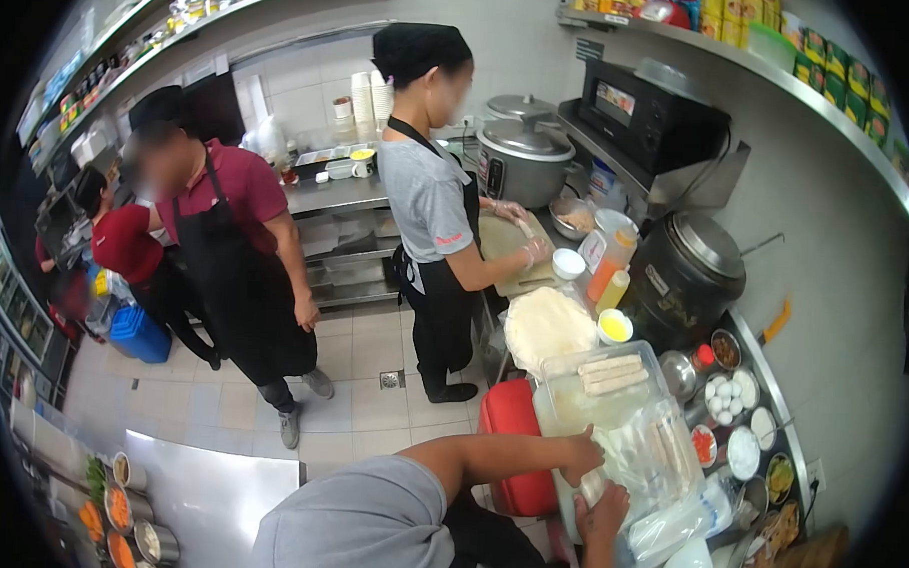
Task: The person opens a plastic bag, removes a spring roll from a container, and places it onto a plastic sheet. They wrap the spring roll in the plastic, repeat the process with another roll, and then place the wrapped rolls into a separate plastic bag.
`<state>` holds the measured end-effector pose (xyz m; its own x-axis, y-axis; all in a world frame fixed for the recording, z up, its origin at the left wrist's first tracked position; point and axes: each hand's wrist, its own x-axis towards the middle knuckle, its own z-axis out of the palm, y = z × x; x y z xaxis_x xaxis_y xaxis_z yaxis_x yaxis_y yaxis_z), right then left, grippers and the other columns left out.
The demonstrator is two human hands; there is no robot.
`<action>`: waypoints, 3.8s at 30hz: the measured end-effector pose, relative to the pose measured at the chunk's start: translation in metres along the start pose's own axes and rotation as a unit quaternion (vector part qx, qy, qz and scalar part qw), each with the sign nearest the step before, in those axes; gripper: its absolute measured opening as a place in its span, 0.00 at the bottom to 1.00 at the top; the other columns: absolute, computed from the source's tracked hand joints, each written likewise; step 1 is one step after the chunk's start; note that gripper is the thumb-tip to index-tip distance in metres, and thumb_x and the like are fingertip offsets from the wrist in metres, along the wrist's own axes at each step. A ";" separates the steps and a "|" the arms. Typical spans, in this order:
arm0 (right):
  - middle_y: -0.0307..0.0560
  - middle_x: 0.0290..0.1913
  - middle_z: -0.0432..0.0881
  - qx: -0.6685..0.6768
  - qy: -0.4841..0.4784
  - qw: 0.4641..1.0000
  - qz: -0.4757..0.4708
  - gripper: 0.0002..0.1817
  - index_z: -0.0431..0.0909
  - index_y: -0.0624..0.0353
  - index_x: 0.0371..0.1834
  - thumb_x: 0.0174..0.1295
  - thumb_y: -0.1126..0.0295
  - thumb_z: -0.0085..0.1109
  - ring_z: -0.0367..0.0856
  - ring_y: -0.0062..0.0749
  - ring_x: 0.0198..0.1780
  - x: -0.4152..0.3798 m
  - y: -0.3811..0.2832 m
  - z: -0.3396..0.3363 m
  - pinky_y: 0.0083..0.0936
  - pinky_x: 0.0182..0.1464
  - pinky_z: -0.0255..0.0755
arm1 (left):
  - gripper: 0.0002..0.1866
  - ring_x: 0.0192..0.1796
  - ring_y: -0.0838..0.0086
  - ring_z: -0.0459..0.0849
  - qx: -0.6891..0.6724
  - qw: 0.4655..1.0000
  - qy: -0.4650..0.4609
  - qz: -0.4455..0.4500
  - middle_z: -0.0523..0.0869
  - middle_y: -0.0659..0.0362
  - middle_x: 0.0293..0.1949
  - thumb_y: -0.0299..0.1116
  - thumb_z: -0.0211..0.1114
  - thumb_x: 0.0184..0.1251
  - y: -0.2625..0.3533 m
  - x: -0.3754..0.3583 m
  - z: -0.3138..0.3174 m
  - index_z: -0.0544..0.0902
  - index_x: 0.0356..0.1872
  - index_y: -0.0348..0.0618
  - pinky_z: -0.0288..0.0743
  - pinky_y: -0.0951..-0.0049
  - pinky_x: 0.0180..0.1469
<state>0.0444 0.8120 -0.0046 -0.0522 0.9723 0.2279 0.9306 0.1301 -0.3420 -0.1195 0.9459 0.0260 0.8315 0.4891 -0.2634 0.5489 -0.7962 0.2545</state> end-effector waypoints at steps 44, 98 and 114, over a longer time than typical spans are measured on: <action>0.57 0.54 0.84 0.031 -0.037 0.996 -0.082 0.27 0.82 0.55 0.55 0.57 0.51 0.70 0.79 0.58 0.57 0.044 0.010 0.071 0.50 0.56 0.73 | 0.47 0.68 0.48 0.79 -0.144 0.984 -0.024 -0.107 0.86 0.42 0.59 0.71 0.43 0.74 0.010 0.024 -0.014 0.81 0.61 0.28 0.42 0.37 0.80; 0.48 0.53 0.77 -0.059 0.054 0.981 0.176 0.30 0.78 0.56 0.52 0.51 0.52 0.76 0.75 0.44 0.61 -0.039 -0.003 0.046 0.46 0.68 0.63 | 0.61 0.69 0.38 0.75 0.230 0.941 -0.128 0.212 0.76 0.33 0.67 0.74 0.69 0.52 -0.017 0.017 -0.006 0.64 0.75 0.32 0.70 0.47 0.69; 0.51 0.50 0.79 -0.129 0.051 0.969 0.203 0.19 0.81 0.53 0.50 0.55 0.62 0.66 0.78 0.45 0.59 -0.022 -0.019 0.050 0.54 0.70 0.61 | 0.62 0.71 0.43 0.74 0.218 0.939 -0.134 0.231 0.75 0.34 0.69 0.75 0.69 0.51 -0.030 0.030 0.001 0.66 0.74 0.30 0.68 0.52 0.72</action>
<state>0.0098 0.7978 -0.0486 0.3612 0.9072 0.2155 0.9272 -0.3250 -0.1861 -0.1108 0.9838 0.0095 0.8893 -0.0047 -0.4573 -0.0006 -1.0000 0.0090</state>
